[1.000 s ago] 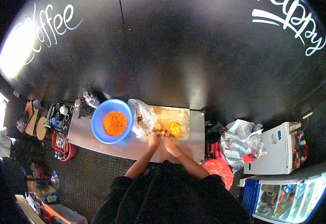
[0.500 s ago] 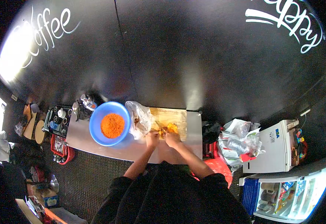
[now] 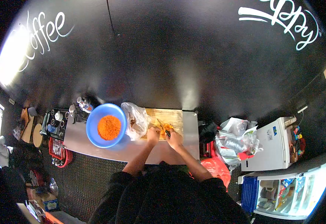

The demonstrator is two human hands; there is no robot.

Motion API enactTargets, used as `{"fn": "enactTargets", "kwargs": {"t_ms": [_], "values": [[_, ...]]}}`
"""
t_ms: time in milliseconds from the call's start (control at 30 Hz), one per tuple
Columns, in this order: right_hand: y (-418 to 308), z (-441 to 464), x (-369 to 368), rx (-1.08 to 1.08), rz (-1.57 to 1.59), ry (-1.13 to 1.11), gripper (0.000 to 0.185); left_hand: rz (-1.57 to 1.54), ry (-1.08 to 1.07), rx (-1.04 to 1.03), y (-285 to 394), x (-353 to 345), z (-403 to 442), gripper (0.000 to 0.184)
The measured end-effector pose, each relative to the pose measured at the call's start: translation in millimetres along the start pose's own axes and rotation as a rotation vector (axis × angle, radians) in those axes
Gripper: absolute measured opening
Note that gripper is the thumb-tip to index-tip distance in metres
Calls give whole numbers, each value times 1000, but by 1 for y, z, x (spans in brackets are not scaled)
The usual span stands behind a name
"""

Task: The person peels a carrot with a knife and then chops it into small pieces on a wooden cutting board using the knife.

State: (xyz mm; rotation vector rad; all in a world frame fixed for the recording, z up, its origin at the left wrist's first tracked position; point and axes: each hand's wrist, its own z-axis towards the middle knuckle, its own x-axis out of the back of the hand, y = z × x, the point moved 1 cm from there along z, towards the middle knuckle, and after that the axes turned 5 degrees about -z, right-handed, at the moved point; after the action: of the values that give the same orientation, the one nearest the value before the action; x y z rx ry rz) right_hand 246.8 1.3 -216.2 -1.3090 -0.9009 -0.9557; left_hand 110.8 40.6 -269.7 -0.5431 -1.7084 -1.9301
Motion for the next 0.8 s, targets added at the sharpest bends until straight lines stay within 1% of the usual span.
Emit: {"fn": "enactTargets", "kwargs": {"t_ms": [33,67,133,167,233,367,433,467,533,567,633,667,733,800], "values": [[0,0,1,-7,18,20,24,-64,-4,-38,-4,-1,3,11],[-1,0,2,-7,19,21,24,-64,-4,-39,-8,-2,4,11],[-2,-1,5,6,110,69,25,-245,47,-81,-9,1,5,7],[-3,-1,6,6,110,69,25,-244,48,-82,-10,1,3,7],[-1,0,1,17,94,59,25,-389,137,46,-6,8,-1,6],[0,1,2,8,104,16,28,-386,172,82,-6,13,-5,9],[-3,2,6,-21,80,-15,28,-419,200,48,-9,14,-4,12],[-4,2,8,-18,80,-15,28,-419,203,49,-10,14,-5,12],[-2,3,4,24,70,-21,33,-611,159,199,-2,17,-6,15],[-1,4,1,27,71,-21,33,-610,161,199,2,20,-5,15],[1,5,-4,50,63,-76,37,-717,134,289,-2,16,-4,15],[2,6,-6,49,63,-76,37,-717,134,290,-4,14,-4,15],[1,8,-7,10,254,-169,41,-663,131,270,-3,14,-3,13],[0,8,-5,20,230,-172,42,-689,127,270,-3,12,-4,12]]}}
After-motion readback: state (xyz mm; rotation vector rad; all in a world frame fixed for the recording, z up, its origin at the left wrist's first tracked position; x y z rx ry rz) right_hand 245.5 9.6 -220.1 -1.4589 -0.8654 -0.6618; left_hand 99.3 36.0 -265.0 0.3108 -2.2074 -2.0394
